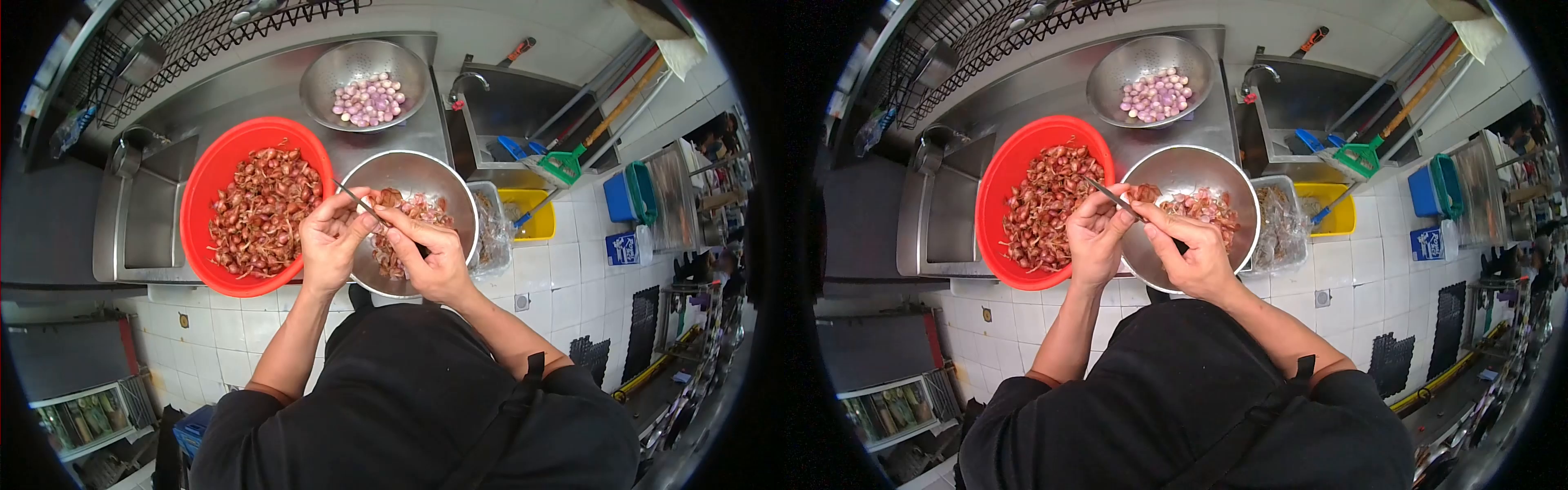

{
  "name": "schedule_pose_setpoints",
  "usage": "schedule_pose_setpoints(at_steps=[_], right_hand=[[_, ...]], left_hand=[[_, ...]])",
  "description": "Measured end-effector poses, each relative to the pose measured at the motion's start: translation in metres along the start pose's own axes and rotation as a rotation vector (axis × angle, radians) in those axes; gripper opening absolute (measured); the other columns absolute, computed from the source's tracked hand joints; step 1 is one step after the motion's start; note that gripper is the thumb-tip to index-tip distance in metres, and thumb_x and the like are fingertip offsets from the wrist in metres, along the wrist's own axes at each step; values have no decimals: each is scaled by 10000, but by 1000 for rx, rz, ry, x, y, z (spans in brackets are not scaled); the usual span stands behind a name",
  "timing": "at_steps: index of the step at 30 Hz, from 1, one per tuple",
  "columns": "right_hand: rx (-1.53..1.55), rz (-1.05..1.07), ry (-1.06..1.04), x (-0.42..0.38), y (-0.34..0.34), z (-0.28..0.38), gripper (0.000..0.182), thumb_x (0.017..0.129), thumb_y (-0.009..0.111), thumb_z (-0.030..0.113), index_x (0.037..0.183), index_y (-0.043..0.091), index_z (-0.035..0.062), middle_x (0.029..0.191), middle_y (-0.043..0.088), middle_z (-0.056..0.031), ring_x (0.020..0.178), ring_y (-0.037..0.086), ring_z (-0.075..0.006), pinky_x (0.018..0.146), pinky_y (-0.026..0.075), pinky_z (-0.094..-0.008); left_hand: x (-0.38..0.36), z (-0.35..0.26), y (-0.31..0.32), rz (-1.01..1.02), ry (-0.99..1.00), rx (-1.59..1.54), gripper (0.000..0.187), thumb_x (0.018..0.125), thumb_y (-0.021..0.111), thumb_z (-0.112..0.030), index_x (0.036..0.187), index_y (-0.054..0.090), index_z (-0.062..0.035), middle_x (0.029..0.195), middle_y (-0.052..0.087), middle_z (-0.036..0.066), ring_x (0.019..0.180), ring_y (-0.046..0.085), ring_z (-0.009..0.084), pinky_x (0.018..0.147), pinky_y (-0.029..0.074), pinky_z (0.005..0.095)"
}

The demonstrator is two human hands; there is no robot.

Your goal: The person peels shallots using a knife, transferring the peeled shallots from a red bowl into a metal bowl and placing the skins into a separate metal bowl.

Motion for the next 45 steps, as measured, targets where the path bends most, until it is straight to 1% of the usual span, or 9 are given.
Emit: schedule_pose_setpoints(at_steps=[6, 10, 13, 15, 23, 29, 35, 42, 45], right_hand=[[81, -118, 59, 11, -14, -17, 301, 945, 587, 50, 1229, 639, -34, 1151, 701, -162, 1079, 662, -191, 939, 489, -301], [-74, -43, -31, 10, -17, 2, 344, 947, 597, 70, 1277, 605, -27, 1138, 704, -161, 1096, 654, -189, 944, 485, -298], [154, 56, 216, 3, -8, 4, 415, 941, 614, 88, 1337, 552, -16, 1161, 692, -174, 1117, 649, -202, 954, 482, -306], [-42, 59, -30, 5, -7, 10, 470, 935, 620, 93, 1380, 509, -5, 1185, 679, -186, 1122, 650, -214, 953, 484, -316], [-85, 106, -38, 8, -14, 13, 337, 955, 587, 87, 1269, 609, -33, 1191, 681, -177, 1129, 644, -205, 960, 479, -312], [197, 61, 133, 2, -17, 9, 345, 953, 591, 87, 1277, 606, -29, 1194, 685, -156, 1110, 638, -181, 974, 470, -304], [-79, 108, 1, -2, -13, 6, 356, 935, 605, 74, 1278, 607, -25, 1225, 664, -185, 1132, 646, -212, 975, 476, -317], [121, 32, 25, 1, -16, -4, 327, 965, 584, 101, 1267, 619, -20, 1192, 687, -153, 1101, 641, -171, 955, 479, -308], [129, -18, 183, 1, -29, -15, 312, 977, 572, 106, 1251, 625, -33, 1185, 690, -137, 1088, 625, -149, 955, 472, -297]], left_hand=[[0, -1, -4, 33, 2, -31, 359, 876, 671, 71, 1223, 577, 65, 1152, 659, 149, 1025, 641, 155, 881, 541, 276], [-1, 1, -7, -5, -40, -55, 394, 860, 685, 79, 1236, 568, 63, 1118, 663, 135, 1017, 650, 165, 886, 543, 283], [-1, -1, -8, 36, -10, -8, 397, 851, 683, 98, 1230, 570, 64, 1094, 662, 125, 1008, 653, 169, 885, 545, 287], [-2, -5, -6, 73, -20, 40, 391, 847, 680, 108, 1221, 575, 65, 1085, 660, 120, 1004, 654, 171, 884, 546, 288], [-4, -10, -4, 174, 15, 130, 370, 839, 676, 124, 1196, 587, 79, 1083, 662, 126, 1033, 644, 181, 894, 544, 297], [-5, -8, -1, 115, -63, -10, 369, 834, 674, 131, 1192, 599, 74, 1124, 642, 127, 1033, 638, 168, 908, 533, 284], [-7, 0, -7, 115, -30, 67, 387, 833, 666, 138, 1209, 596, 75, 1140, 635, 116, 1049, 629, 155, 901, 527, 277], [-6, 1, -2, 134, -86, -22, 380, 872, 647, 94, 1245, 570, 77, 1177, 642, 143, 1066, 632, 169, 914, 525, 296], [-5, -1, -2, 99, -168, -150, 380, 894, 628, 72, 1266, 551, 76, 1212, 638, 173, 1090, 634, 191, 924, 530, 316]])
Point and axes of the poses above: each hand's wrist, its own x-axis towards the middle knuckle, its own y-axis out of the palm, z = x × y, the point moved 3 cm from there along x, towards the middle knuckle
